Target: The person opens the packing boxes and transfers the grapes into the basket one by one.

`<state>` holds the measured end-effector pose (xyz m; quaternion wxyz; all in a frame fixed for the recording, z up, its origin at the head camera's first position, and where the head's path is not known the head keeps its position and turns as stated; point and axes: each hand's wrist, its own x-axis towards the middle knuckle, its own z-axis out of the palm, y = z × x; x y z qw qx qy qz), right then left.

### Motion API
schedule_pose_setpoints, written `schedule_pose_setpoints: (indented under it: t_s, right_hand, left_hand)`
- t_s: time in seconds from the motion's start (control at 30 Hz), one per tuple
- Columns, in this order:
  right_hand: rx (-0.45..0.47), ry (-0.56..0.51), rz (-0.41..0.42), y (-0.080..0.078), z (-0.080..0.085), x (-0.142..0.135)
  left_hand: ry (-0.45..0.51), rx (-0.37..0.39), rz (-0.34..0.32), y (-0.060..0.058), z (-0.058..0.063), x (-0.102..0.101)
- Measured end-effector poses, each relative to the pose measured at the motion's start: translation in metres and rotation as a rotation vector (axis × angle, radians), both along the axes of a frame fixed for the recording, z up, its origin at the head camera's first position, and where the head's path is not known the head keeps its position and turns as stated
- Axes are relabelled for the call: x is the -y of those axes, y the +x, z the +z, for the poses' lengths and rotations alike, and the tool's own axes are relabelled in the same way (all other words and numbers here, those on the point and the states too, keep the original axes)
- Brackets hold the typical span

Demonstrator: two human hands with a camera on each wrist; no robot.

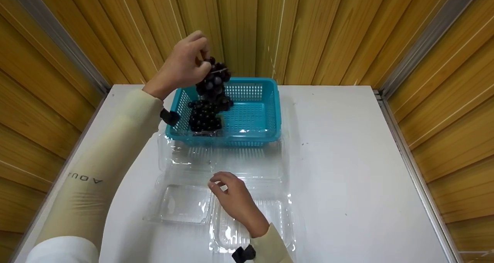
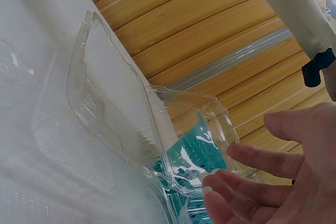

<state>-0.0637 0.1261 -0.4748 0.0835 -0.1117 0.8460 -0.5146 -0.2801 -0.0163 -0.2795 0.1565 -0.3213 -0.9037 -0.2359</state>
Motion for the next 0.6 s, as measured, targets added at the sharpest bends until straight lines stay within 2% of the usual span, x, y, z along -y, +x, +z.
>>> schedule_pose_setpoints:
  t_s: [0.27, 0.6]
  right_hand:
    - [0.010, 0.003, -0.015, 0.003, -0.004, 0.000]
    - [0.026, -0.004, -0.009, 0.011, -0.003, 0.000]
  left_hand:
    - [0.029, 0.061, 0.016, -0.011, -0.020, -0.008]
    - [0.030, 0.200, 0.095, -0.019, -0.049, -0.011]
